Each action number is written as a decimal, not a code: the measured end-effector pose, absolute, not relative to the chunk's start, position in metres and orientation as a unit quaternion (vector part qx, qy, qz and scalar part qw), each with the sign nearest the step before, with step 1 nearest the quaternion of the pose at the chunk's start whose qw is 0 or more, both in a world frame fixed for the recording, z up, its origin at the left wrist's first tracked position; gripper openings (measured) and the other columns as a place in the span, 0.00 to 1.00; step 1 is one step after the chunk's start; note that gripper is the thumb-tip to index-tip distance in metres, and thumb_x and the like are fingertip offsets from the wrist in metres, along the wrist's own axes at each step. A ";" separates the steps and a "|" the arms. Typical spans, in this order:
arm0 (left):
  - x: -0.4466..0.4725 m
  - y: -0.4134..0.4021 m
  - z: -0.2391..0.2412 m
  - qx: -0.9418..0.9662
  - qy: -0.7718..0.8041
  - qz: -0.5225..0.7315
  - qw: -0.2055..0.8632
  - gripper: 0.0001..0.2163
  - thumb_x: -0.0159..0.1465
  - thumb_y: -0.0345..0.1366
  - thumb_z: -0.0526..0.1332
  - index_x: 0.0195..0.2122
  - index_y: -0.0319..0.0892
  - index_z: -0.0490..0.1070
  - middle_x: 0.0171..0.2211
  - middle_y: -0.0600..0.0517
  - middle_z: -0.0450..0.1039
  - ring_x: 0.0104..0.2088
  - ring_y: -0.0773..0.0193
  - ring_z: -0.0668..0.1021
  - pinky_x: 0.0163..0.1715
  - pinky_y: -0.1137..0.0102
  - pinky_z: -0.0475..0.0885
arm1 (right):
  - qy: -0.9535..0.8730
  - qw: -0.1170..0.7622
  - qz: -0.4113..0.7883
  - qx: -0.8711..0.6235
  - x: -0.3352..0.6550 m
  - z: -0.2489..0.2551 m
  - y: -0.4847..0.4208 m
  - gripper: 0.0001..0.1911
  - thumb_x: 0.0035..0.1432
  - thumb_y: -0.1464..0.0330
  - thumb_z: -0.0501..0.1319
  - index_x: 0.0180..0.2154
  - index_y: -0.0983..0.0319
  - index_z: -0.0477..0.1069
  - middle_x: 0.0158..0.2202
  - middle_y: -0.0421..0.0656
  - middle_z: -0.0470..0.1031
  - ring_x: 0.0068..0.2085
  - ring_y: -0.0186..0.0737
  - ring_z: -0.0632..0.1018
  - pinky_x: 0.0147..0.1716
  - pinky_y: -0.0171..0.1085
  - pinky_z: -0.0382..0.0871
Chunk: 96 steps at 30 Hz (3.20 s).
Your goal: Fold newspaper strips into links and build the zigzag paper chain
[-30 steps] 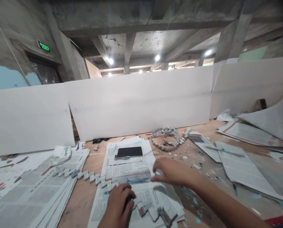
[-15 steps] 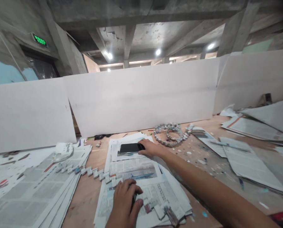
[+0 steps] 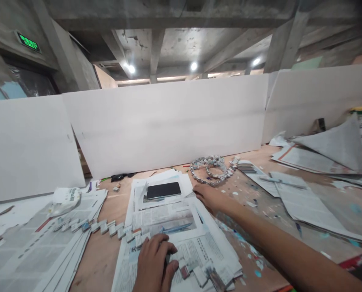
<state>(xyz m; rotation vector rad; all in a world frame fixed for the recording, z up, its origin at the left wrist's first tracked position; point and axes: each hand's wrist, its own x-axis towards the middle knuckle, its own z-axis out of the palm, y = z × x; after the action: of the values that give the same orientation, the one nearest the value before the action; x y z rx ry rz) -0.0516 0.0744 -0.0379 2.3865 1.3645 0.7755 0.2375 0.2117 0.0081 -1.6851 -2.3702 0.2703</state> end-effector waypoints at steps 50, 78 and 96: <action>-0.051 0.165 0.015 0.810 0.580 0.090 0.016 0.13 0.71 0.39 0.63 0.54 0.42 0.72 0.54 0.46 0.75 0.48 0.55 0.80 0.48 0.55 0.77 | -0.785 0.253 0.143 -0.547 0.220 0.003 0.202 0.14 0.69 0.65 0.63 0.53 0.63 0.73 0.52 0.47 0.77 0.47 0.45 0.80 0.46 0.49 0.78; -0.035 0.272 0.001 0.787 0.601 0.131 -0.051 0.16 0.70 0.40 0.63 0.56 0.41 0.71 0.56 0.45 0.73 0.50 0.53 0.79 0.49 0.53 0.76 | -0.778 0.143 -0.042 -0.610 0.207 -0.014 0.205 0.13 0.69 0.65 0.62 0.52 0.62 0.73 0.53 0.47 0.76 0.49 0.46 0.80 0.48 0.50 0.76; -0.049 0.259 0.016 0.741 0.639 0.207 0.005 0.15 0.70 0.40 0.63 0.55 0.41 0.71 0.53 0.46 0.75 0.47 0.55 0.80 0.46 0.55 0.78 | -0.696 0.065 0.097 -0.708 0.129 0.025 0.278 0.15 0.69 0.64 0.62 0.55 0.61 0.72 0.57 0.48 0.74 0.50 0.47 0.79 0.49 0.50 0.76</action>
<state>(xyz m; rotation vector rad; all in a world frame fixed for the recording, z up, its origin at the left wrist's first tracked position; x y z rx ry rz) -0.0486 0.2587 0.0157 2.3197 2.0015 0.6480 0.1287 0.2783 0.0246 -2.1377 -2.1010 0.2930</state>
